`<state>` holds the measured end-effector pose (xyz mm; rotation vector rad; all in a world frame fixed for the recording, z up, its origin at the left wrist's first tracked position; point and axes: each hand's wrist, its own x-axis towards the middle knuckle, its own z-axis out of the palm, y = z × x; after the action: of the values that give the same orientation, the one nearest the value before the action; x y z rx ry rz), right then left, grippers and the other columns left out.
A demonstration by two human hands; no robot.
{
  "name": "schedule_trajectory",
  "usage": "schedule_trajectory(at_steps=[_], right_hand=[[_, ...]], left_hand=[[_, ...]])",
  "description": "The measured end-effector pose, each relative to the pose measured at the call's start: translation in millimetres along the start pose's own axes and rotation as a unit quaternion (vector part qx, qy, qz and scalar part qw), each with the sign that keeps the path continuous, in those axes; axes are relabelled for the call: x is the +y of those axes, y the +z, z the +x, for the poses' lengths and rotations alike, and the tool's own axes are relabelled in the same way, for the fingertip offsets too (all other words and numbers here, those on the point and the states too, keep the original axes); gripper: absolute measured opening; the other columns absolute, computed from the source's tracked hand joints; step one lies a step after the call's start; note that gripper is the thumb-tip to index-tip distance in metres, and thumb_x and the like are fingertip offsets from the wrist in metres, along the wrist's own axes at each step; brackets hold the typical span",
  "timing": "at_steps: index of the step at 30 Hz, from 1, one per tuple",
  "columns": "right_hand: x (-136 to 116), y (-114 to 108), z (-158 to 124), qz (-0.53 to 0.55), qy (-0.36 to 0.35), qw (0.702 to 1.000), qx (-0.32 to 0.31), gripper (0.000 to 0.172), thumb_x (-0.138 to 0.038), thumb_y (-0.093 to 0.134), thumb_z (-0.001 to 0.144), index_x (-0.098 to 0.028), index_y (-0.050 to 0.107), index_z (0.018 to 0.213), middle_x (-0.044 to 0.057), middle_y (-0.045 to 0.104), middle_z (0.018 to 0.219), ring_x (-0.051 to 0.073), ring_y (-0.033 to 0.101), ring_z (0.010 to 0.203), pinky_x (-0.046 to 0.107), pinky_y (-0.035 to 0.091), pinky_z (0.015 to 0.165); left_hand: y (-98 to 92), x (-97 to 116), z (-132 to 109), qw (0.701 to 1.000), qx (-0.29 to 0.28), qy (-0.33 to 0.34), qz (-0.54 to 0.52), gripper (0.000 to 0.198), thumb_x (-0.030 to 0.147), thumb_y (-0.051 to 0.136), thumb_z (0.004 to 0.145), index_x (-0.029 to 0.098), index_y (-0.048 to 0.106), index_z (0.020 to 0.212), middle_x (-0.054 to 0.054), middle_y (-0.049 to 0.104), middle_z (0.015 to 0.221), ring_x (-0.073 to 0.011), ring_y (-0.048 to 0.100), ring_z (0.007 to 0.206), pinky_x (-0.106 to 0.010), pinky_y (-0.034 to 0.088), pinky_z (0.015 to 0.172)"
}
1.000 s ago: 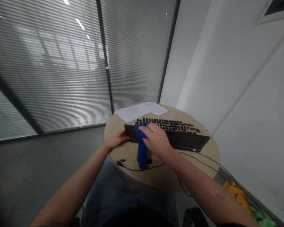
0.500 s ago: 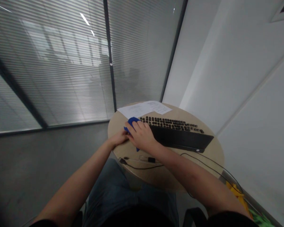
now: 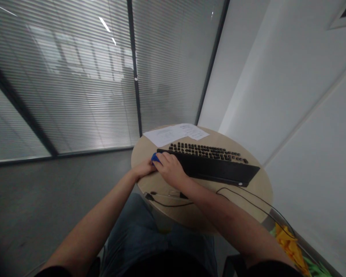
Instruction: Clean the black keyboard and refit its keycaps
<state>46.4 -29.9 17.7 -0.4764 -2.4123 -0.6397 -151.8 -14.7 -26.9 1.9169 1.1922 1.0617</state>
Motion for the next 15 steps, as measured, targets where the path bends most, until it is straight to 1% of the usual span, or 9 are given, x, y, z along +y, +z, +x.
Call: schedule_trajectory(at_steps=[3,6,9,11,15], right_hand=[[-5,0,-2,0.003,-0.011,0.999,-0.051,0.028,-0.017,0.048,0.102,-0.015,0.069,0.122,0.015,0.065,0.119,0.027,0.052,0.102,0.040,0.049,0.082],[-8,3,-8,0.008,-0.014,0.997,-0.082,0.026,-0.016,0.050,0.101,-0.014,0.069,0.119,0.015,0.064,0.116,0.026,0.051,0.099,0.038,0.050,0.080],[-6,1,-11,0.012,-0.015,0.995,-0.100,0.025,-0.015,0.052,0.100,-0.015,0.069,0.119,0.015,0.063,0.116,0.026,0.051,0.098,0.037,0.051,0.078],[-2,-3,-8,0.013,-0.019,0.995,-0.095,0.026,-0.015,0.051,0.100,-0.014,0.069,0.120,0.015,0.063,0.117,0.027,0.051,0.098,0.038,0.052,0.079],[5,-14,10,0.017,-0.020,0.998,-0.055,0.029,-0.015,0.049,0.101,-0.011,0.069,0.122,0.017,0.062,0.122,0.028,0.051,0.102,0.040,0.052,0.087]], left_hand=[[-0.4,0,-1,1.000,-0.005,0.003,0.002,0.039,0.016,0.062,0.073,0.012,0.068,0.111,-0.008,0.076,0.110,-0.0266,0.064,0.107,-0.041,0.049,0.106],[0.0,1,1,1.000,-0.011,0.010,0.000,0.043,0.016,0.061,0.072,0.013,0.068,0.115,-0.007,0.076,0.108,-0.0258,0.065,0.106,-0.042,0.048,0.107],[0.3,1,2,1.000,-0.011,0.015,0.000,0.049,0.016,0.063,0.070,0.014,0.067,0.118,-0.006,0.076,0.109,-0.0261,0.064,0.108,-0.042,0.047,0.109],[0.2,1,2,1.000,-0.007,0.014,0.001,0.047,0.019,0.065,0.071,0.015,0.067,0.118,-0.006,0.076,0.110,-0.0265,0.064,0.110,-0.041,0.047,0.108],[-0.7,1,1,1.000,0.001,-0.006,0.002,0.035,0.025,0.068,0.072,0.015,0.069,0.106,-0.006,0.076,0.106,-0.0281,0.065,0.106,-0.040,0.052,0.102]])
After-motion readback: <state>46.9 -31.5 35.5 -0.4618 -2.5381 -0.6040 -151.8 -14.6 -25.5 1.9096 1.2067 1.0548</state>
